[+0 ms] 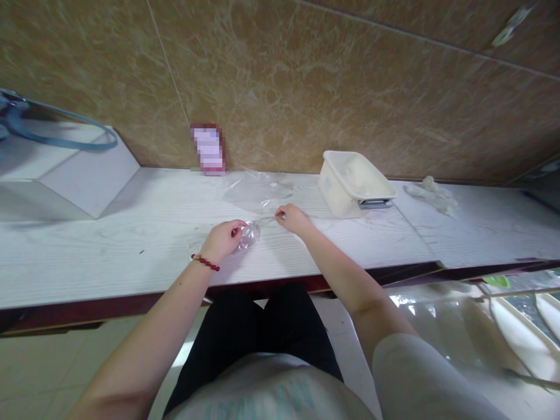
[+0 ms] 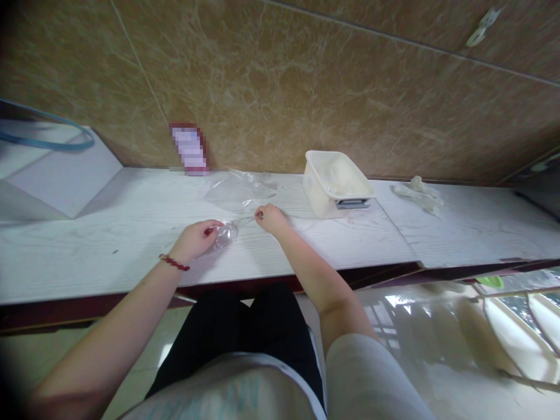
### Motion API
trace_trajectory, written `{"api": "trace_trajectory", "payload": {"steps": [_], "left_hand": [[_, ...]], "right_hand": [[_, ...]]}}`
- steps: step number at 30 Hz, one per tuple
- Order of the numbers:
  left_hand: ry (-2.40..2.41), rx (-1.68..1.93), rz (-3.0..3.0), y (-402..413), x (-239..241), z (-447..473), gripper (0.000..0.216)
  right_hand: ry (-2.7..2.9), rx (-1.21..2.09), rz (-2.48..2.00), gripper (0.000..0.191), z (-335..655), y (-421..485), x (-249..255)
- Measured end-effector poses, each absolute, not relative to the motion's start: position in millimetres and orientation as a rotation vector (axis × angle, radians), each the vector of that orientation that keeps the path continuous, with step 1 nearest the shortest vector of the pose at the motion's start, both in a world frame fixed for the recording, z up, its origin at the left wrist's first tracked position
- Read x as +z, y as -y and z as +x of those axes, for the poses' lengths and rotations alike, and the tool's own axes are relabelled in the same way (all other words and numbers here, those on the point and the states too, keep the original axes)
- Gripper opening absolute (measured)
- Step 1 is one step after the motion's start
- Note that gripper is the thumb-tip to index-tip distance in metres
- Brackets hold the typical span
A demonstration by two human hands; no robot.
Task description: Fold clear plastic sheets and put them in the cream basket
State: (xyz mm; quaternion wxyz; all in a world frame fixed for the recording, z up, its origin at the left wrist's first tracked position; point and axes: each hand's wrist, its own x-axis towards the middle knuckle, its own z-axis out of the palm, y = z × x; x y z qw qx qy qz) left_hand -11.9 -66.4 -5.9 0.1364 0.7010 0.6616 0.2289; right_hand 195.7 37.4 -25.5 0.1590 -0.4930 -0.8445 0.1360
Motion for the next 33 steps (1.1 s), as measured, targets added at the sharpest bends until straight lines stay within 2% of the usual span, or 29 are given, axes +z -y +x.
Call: {"api": "trace_trajectory", "payload": {"steps": [8, 14, 23, 29, 33], "left_hand": [[-1.971, 0.475, 2.086, 74, -9, -12, 0.035], [-1.951, 0.406, 2.145, 72, -15, -13, 0.035], [-2.143, 0.408, 2.267, 79, -18, -14, 0.034], [-2.031, 0.454, 2.397, 83, -20, -13, 0.032], [-1.946, 0.411, 2.446, 84, -22, -12, 0.037]], "right_hand": [[2.406, 0.390, -1.376, 0.014, 192, -38, -26], [2.413, 0.370, -1.421, 0.028, 191, -38, -26], [2.424, 0.378, -1.406, 0.011, 190, -38, -24], [2.247, 0.578, -1.416, 0.008, 187, -34, -21], [2.052, 0.839, -1.408, 0.006, 180, -35, -23]]}}
